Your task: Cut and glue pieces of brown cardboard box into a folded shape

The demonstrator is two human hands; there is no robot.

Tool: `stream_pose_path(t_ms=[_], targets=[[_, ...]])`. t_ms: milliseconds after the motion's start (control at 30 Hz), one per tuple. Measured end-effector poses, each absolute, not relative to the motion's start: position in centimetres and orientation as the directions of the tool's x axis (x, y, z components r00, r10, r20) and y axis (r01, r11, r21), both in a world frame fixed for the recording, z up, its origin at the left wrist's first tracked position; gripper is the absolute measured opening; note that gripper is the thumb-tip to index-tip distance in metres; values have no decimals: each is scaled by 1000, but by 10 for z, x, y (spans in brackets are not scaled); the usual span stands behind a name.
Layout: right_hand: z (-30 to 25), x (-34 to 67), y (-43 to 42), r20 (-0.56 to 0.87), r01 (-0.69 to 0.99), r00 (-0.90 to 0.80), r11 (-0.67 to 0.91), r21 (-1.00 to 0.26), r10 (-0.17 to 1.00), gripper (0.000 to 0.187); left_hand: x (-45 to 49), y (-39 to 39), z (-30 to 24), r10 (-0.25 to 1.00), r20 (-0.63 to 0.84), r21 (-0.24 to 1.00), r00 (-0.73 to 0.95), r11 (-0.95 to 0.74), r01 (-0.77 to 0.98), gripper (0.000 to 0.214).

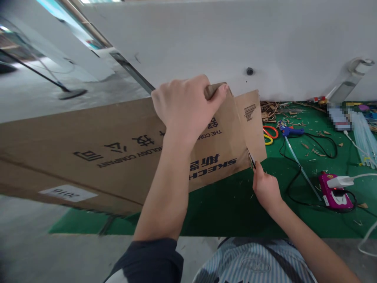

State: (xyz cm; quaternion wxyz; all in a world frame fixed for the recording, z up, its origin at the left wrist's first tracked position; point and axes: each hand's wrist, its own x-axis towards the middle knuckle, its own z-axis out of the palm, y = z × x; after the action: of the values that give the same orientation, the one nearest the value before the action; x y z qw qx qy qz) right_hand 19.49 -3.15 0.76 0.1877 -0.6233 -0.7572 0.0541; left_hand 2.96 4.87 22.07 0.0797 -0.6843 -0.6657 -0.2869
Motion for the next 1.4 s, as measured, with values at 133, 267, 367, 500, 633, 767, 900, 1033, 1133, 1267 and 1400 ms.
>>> stream_pose_path(t_ms=[133,267,367,500,633,767,900,1033,1133,1267,1400], targets=[[16,191,-25,182,911,-164,220,-350,969,41,31,47,222,868,492,260,-60,-81,962,58],[27,182,-14,160,911,-151,200,-360,975,41,30,50,220,860,505,233,-75,-53,971,60],[24,182,-17,154,913,-155,201,-355,976,39,30,51,219,854,515,223,-71,-54,973,57],[8,189,-30,161,934,-150,193,-301,975,37,32,49,219,834,548,205,-62,-62,977,54],[-5,192,-38,157,948,-172,207,-242,973,36,31,49,219,831,554,186,-53,-61,981,55],[-6,192,-41,183,947,-171,212,-239,968,35,29,50,219,836,547,189,-44,-73,979,57],[6,202,-36,230,932,-97,170,-322,968,33,29,51,219,835,549,194,-41,-80,978,56],[23,228,-6,229,891,6,99,-444,973,30,27,52,218,830,556,219,-42,-98,971,57],[25,241,25,198,900,8,79,-428,980,25,26,53,218,832,553,223,-35,-108,969,55],[13,234,50,113,948,31,7,-318,993,25,25,53,219,845,535,221,-15,-123,967,54],[-2,228,59,61,888,90,-53,-456,994,34,23,50,225,870,490,173,58,-162,971,52]])
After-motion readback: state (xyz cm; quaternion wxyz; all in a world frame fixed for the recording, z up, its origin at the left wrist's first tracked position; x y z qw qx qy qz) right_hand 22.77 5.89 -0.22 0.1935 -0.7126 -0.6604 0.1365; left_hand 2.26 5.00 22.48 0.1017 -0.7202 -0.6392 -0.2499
